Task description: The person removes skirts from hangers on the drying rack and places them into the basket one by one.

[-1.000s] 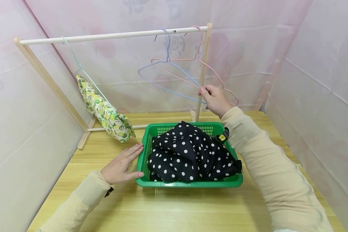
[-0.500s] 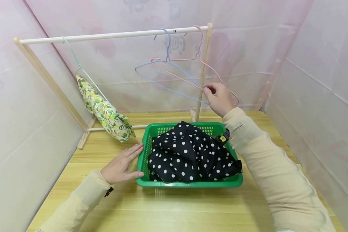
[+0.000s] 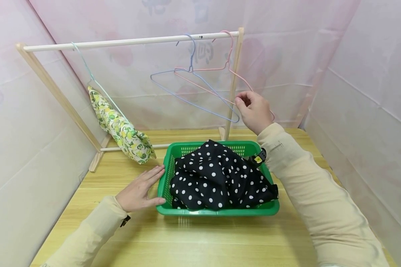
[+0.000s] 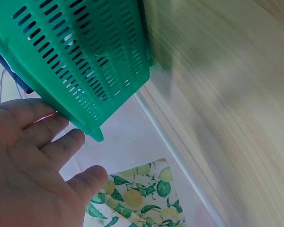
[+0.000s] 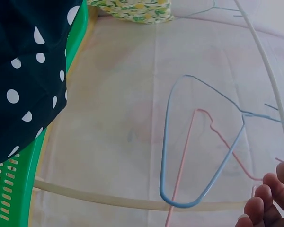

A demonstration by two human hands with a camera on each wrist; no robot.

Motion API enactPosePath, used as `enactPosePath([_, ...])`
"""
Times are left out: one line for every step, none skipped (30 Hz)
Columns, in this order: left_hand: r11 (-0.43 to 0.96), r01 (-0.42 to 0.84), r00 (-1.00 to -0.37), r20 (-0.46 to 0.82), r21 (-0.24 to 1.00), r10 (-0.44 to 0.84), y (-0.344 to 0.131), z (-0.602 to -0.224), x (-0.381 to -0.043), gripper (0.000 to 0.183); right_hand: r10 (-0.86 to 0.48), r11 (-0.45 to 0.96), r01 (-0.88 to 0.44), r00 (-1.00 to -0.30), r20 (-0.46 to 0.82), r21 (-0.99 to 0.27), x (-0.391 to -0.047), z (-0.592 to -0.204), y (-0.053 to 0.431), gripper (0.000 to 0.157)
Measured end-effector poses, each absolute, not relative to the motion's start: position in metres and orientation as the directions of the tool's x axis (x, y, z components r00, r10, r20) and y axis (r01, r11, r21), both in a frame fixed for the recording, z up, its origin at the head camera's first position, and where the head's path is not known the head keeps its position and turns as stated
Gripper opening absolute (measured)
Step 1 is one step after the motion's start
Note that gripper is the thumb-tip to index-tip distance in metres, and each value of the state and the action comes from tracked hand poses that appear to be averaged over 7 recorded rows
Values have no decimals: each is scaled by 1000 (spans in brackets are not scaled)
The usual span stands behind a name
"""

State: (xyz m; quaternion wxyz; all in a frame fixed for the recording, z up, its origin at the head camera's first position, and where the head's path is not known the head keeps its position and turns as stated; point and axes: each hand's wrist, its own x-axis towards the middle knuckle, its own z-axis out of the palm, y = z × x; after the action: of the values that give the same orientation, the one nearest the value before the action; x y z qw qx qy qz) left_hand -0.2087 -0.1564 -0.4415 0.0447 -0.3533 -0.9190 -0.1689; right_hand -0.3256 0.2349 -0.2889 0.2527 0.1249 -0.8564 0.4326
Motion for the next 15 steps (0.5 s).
enactPosePath([693, 666, -745, 203, 277, 635, -156, -442, -209, 96, -2, 593, -437, -840, 542, -676, -325, -289, 235, 30])
enactPosePath([693, 666, -745, 203, 277, 635, -156, -442, -208, 96, -7, 592, -441, -840, 543, -674, -325, -289, 234, 29])
enactPosePath([692, 667, -744, 204, 277, 636, -157, -442, -208, 96, -12, 591, -444, -840, 543, -673, -325, -288, 234, 29])
enactPosePath([690, 668, -743, 207, 277, 636, -157, -442, -208, 96, -17, 590, -447, -840, 543, -672, -325, -288, 234, 29])
enactPosePath([689, 669, -743, 209, 279, 636, -157, -442, -208, 96, -22, 589, -449, -839, 543, -672, -325, -288, 233, 29])
enactPosePath([688, 670, -742, 211, 280, 636, -157, -442, -208, 96, -27, 589, -452, -839, 543, -670, -325, -288, 233, 29])
enactPosePath([686, 671, -741, 214, 281, 637, -157, -442, -208, 95, -31, 591, -454, -839, 543, -667, -325, -288, 232, 29])
enactPosePath([685, 672, -739, 217, 281, 637, -157, -442, -208, 95, -36, 592, -456, -839, 544, -664, -325, -288, 232, 28])
enactPosePath([684, 674, -738, 220, 280, 638, -157, -442, -208, 95, -42, 592, -459, -838, 543, -662, -324, -287, 231, 28])
enactPosePath([683, 675, -738, 221, 280, 638, -157, -442, -208, 95, -48, 593, -462, -838, 543, -660, -324, -287, 230, 28])
enactPosePath([682, 676, -737, 223, 279, 638, -157, -442, -208, 94, -56, 592, -464, -839, 541, -658, -323, -286, 230, 28])
enactPosePath([682, 677, -736, 224, 278, 639, -157, -442, -208, 94, -64, 593, -466, -840, 539, -656, -322, -285, 229, 28])
enactPosePath([682, 677, -735, 224, 277, 640, -157, -442, -208, 94, -73, 593, -468, -841, 536, -655, -321, -284, 228, 28])
enactPosePath([682, 678, -735, 224, 275, 640, -157, -442, -208, 94, -83, 590, -471, -843, 532, -655, -320, -283, 226, 29])
enactPosePath([682, 678, -735, 223, 274, 640, -157, -442, -208, 94, -93, 589, -473, -845, 527, -655, -319, -283, 225, 29])
